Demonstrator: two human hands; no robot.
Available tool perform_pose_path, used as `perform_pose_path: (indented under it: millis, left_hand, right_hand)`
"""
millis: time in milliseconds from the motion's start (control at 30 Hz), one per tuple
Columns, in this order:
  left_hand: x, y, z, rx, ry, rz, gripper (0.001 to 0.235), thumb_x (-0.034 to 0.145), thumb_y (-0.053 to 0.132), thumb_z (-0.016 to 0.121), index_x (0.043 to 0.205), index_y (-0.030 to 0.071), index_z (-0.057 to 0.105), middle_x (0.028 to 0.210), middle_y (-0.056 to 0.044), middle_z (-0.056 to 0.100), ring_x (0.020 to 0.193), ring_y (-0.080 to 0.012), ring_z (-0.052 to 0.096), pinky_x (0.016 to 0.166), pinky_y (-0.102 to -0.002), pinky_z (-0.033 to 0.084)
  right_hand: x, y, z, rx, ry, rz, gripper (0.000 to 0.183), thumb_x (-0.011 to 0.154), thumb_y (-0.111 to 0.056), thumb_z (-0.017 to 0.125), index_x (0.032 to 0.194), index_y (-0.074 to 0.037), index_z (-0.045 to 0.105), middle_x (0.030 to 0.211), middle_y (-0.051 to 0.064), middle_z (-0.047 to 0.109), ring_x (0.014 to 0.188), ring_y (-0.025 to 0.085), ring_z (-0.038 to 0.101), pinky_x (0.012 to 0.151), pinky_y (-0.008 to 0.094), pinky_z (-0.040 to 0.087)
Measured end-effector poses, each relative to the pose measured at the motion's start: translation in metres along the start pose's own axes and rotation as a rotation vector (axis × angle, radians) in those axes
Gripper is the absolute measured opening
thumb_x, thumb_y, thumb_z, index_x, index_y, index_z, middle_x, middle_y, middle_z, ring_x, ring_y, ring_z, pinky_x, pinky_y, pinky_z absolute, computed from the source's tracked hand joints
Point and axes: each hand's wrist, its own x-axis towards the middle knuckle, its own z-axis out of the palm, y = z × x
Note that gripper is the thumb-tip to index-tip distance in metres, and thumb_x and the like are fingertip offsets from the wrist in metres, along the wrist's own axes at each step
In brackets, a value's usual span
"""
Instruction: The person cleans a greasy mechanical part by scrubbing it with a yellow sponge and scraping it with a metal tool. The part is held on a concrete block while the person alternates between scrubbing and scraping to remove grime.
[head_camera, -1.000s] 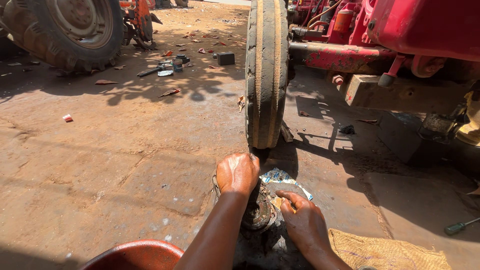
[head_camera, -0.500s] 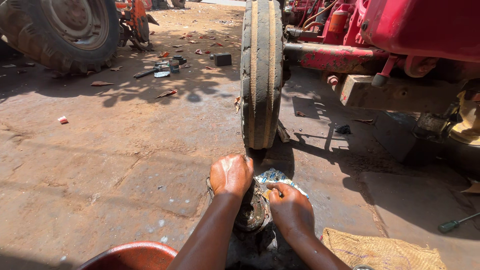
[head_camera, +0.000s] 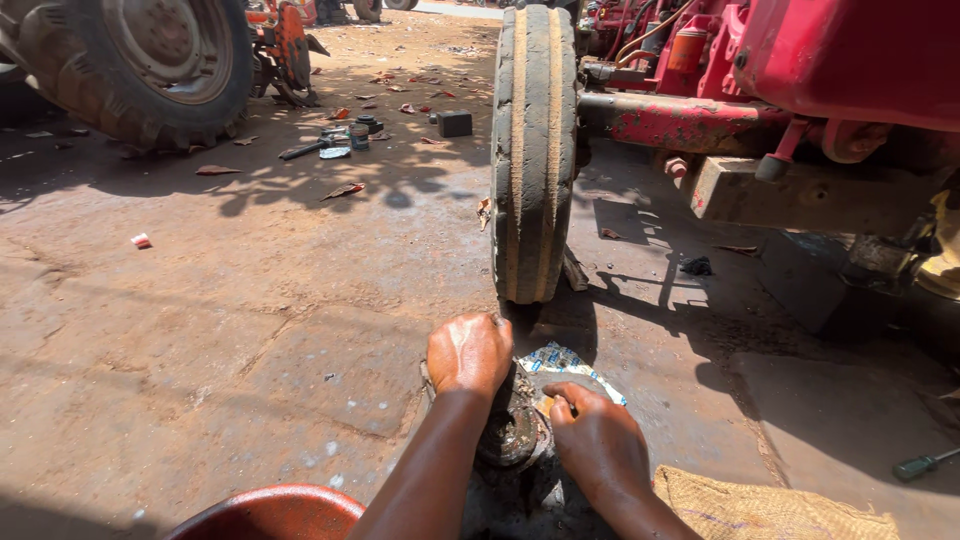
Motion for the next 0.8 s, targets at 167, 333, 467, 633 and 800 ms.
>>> perform_pose_path:
  millis: [167, 333, 467, 633, 800]
  left_hand:
    - [0.0, 0.007, 0.004, -0.025, -0.026, -0.012, 0.044, 0.094, 0.046, 0.06, 0.082, 0.009, 0.08, 0.084, -0.017, 0.076, 0.079, -0.0343, 0.075, 0.071, -0.044, 0.059]
    - [-0.001, -0.002, 0.009, 0.017, 0.015, 0.034, 0.042, 0.091, 0.044, 0.061, 0.08, 0.009, 0.08, 0.083, -0.017, 0.075, 0.079, -0.0354, 0.075, 0.071, -0.045, 0.059]
    - [0.001, 0.008, 0.014, -0.006, -0.007, 0.042, 0.041, 0.092, 0.042, 0.06, 0.08, 0.008, 0.08, 0.083, -0.017, 0.075, 0.077, -0.035, 0.075, 0.07, -0.045, 0.059]
    - [0.0, -0.001, 0.009, 0.017, 0.017, 0.006, 0.042, 0.092, 0.042, 0.059, 0.078, 0.008, 0.08, 0.082, -0.018, 0.075, 0.077, -0.0349, 0.075, 0.068, -0.045, 0.059]
    - [0.005, 0.007, 0.009, -0.05, 0.009, -0.007, 0.042, 0.092, 0.041, 0.057, 0.078, 0.008, 0.08, 0.079, -0.019, 0.074, 0.075, -0.0358, 0.075, 0.069, -0.046, 0.059]
  right_hand:
    - [-0.002, 0.008, -0.002, -0.018, 0.024, -0.042, 0.029, 0.09, -0.03, 0.058, 0.11, -0.025, 0.079, 0.105, 0.008, 0.078, 0.097, 0.03, 0.073, 0.092, 0.042, 0.055]
    - [-0.003, -0.006, 0.001, -0.07, -0.012, -0.056, 0.032, 0.092, -0.028, 0.054, 0.116, -0.027, 0.075, 0.105, 0.007, 0.078, 0.096, 0.026, 0.075, 0.093, 0.041, 0.055]
    - [-0.001, -0.004, -0.007, -0.025, -0.039, -0.014, 0.033, 0.091, -0.032, 0.056, 0.116, -0.028, 0.077, 0.107, 0.007, 0.077, 0.101, 0.029, 0.072, 0.094, 0.042, 0.054]
    - [0.004, -0.013, 0.0, 0.035, -0.047, 0.037, 0.034, 0.09, -0.032, 0.056, 0.115, -0.028, 0.079, 0.105, 0.009, 0.078, 0.101, 0.031, 0.073, 0.094, 0.042, 0.055]
    - [0.013, -0.011, -0.002, 0.075, -0.007, -0.081, 0.035, 0.087, -0.032, 0.056, 0.113, -0.026, 0.079, 0.104, 0.009, 0.078, 0.098, 0.031, 0.073, 0.091, 0.043, 0.055]
